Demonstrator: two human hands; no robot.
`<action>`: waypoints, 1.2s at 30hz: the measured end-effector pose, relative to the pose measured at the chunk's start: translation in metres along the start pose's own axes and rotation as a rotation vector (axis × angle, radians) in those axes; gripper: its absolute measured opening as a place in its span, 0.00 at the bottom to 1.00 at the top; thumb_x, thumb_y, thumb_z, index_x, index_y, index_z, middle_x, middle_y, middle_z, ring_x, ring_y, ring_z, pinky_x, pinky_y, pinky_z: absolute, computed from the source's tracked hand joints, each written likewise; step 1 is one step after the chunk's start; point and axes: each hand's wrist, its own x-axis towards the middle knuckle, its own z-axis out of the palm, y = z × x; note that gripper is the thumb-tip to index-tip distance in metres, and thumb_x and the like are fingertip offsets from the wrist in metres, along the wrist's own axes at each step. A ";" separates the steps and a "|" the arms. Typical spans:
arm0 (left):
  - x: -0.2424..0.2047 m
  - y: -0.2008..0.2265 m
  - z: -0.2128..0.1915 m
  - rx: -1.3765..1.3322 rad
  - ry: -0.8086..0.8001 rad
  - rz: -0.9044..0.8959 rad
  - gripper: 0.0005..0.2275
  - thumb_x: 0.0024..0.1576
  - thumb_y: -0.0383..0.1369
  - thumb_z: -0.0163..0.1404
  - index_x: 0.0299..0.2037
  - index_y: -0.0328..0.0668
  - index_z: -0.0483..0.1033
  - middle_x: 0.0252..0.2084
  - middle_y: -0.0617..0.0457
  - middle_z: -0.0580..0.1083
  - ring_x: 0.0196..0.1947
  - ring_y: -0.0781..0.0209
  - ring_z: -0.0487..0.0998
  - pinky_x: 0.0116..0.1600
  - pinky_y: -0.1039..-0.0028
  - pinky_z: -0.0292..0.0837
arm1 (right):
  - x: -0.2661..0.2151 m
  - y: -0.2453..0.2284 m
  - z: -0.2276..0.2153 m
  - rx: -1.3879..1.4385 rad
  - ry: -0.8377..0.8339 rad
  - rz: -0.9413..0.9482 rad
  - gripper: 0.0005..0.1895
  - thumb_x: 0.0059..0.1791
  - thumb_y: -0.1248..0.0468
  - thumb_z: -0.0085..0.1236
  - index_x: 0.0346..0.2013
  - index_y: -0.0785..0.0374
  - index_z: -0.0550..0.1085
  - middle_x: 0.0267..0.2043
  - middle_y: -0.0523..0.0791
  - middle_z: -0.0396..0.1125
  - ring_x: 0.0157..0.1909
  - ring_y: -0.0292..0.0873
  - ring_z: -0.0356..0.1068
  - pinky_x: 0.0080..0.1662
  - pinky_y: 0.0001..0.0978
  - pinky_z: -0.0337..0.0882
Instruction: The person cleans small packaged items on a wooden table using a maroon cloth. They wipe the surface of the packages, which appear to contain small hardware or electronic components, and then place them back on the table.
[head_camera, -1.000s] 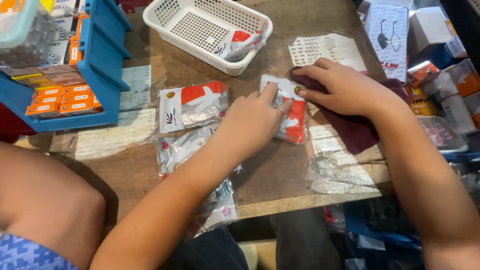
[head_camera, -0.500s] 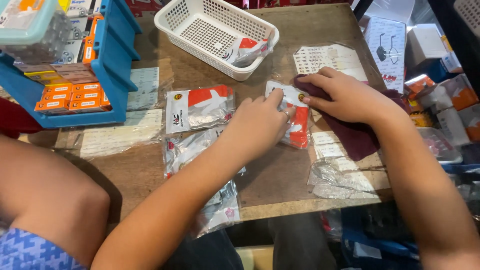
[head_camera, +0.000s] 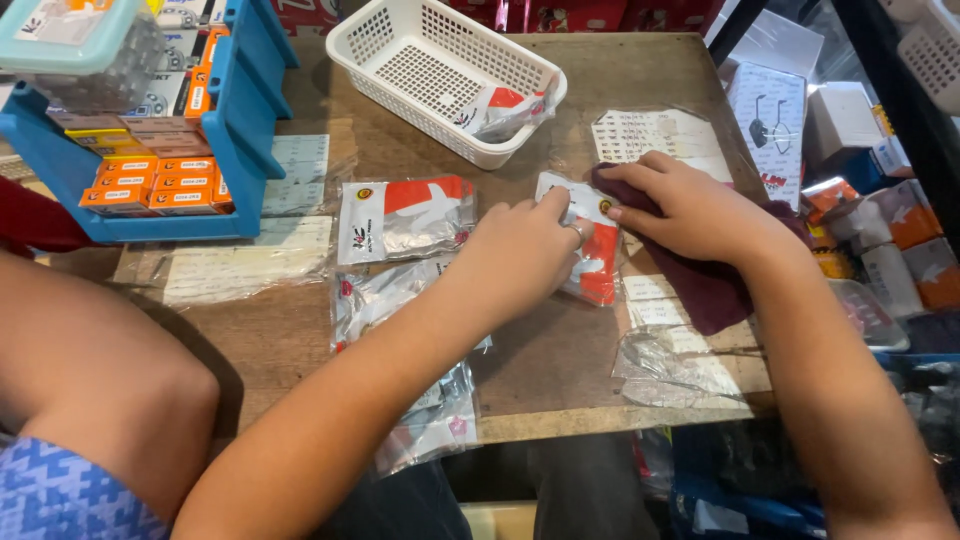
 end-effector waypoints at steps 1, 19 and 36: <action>0.000 0.000 -0.001 0.000 0.002 0.000 0.09 0.55 0.39 0.57 0.41 0.49 0.81 0.45 0.51 0.70 0.36 0.44 0.81 0.38 0.59 0.73 | 0.001 0.000 0.000 -0.001 0.001 0.000 0.25 0.53 0.51 0.50 0.64 0.53 0.68 0.56 0.54 0.65 0.60 0.66 0.66 0.59 0.60 0.68; -0.001 -0.001 0.004 0.026 0.063 0.017 0.08 0.55 0.39 0.56 0.38 0.48 0.84 0.42 0.51 0.70 0.34 0.44 0.81 0.36 0.59 0.73 | 0.001 0.000 0.002 -0.015 -0.007 0.011 0.25 0.53 0.49 0.50 0.64 0.49 0.67 0.58 0.52 0.64 0.62 0.63 0.66 0.61 0.57 0.67; 0.003 -0.001 -0.003 -0.021 -0.022 -0.010 0.09 0.56 0.38 0.54 0.45 0.50 0.80 0.43 0.49 0.70 0.37 0.40 0.81 0.38 0.57 0.74 | 0.002 0.003 0.002 -0.033 -0.001 -0.001 0.24 0.53 0.49 0.50 0.64 0.48 0.67 0.57 0.52 0.65 0.61 0.63 0.66 0.61 0.58 0.67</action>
